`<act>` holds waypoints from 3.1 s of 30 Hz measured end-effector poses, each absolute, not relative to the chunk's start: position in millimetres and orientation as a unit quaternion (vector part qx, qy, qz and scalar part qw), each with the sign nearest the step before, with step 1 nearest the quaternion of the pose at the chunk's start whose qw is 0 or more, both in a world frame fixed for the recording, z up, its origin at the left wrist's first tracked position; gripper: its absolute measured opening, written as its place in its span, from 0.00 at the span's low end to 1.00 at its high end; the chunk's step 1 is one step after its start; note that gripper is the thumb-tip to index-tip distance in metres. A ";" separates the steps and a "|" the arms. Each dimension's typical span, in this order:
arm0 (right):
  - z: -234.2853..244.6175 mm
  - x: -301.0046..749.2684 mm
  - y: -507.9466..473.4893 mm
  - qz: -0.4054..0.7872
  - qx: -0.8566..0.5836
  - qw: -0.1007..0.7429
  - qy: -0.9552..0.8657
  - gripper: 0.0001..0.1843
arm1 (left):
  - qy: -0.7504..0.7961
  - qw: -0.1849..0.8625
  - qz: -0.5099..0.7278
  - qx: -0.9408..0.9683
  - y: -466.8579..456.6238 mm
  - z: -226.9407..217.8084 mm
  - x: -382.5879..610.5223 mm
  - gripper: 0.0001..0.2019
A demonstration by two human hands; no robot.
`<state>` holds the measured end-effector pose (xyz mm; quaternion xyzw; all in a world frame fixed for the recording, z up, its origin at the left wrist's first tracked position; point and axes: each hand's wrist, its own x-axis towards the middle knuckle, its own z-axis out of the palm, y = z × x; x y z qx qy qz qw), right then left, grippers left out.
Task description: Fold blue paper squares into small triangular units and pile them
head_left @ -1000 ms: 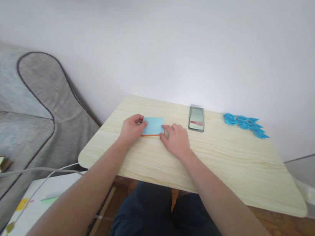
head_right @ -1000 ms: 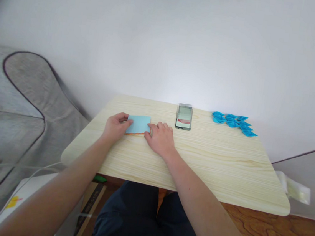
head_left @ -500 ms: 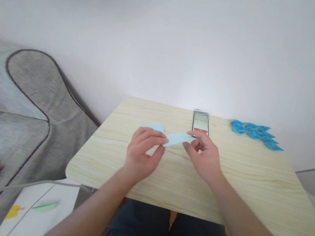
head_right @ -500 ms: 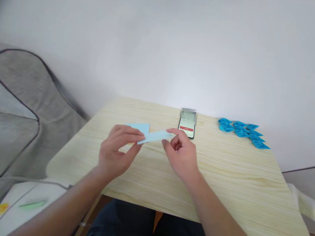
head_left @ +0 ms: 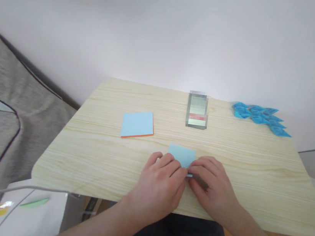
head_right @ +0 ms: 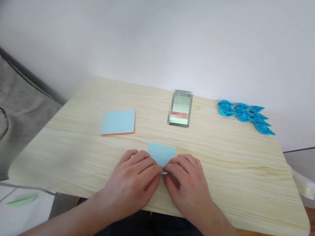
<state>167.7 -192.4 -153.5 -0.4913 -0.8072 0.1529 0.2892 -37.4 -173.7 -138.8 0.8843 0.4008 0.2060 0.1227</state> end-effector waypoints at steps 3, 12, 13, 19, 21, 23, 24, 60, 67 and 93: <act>-153.4 173.0 -188.7 0.200 -0.493 0.290 -0.796 0.10 | 0.405 0.174 0.201 0.875 -169.9 -133.1 -45.2 0.07; -140.1 170.0 -173.0 0.254 -0.576 0.237 -0.740 0.06 | 0.451 0.243 0.230 0.827 -154.1 -142.9 -69.4 0.06; -139.5 167.9 -170.3 0.250 -0.584 0.229 -0.737 0.07 | 0.457 0.252 0.234 0.820 -154.2 -143.4 -70.7 0.09; -138.4 160.3 -158.0 0.228 -0.600 0.167 -0.749 0.07 | 0.470 0.269 0.234 0.807 -154.8 -140.4 -86.1 0.17; -137.8 160.0 -155.9 0.232 -0.597 0.156 -0.752 0.08 | 0.466 0.263 0.228 0.813 -155.0 -140.4 -90.8 0.16; -137.1 159.9 -154.3 0.230 -0.598 0.148 -0.754 0.09 | 0.462 0.261 0.230 0.816 -155.6 -142.0 -93.7 0.16; -136.9 159.8 -153.7 0.227 -0.598 0.146 -0.755 0.09 | 0.459 0.258 0.234 0.817 -156.1 -143.2 -94.5 0.16; -141.9 157.2 -146.5 0.162 -0.544 0.098 -0.818 0.08 | 0.383 0.218 0.193 0.877 -157.1 -153.4 -101.5 0.19; -141.6 155.5 -145.8 0.156 -0.547 0.104 -0.816 0.08 | 0.380 0.220 0.192 0.878 -156.0 -153.5 -101.2 0.19; -143.8 155.6 -144.9 0.156 -0.553 0.087 -0.814 0.09 | 0.372 0.172 0.180 0.894 -158.7 -158.2 -104.9 0.19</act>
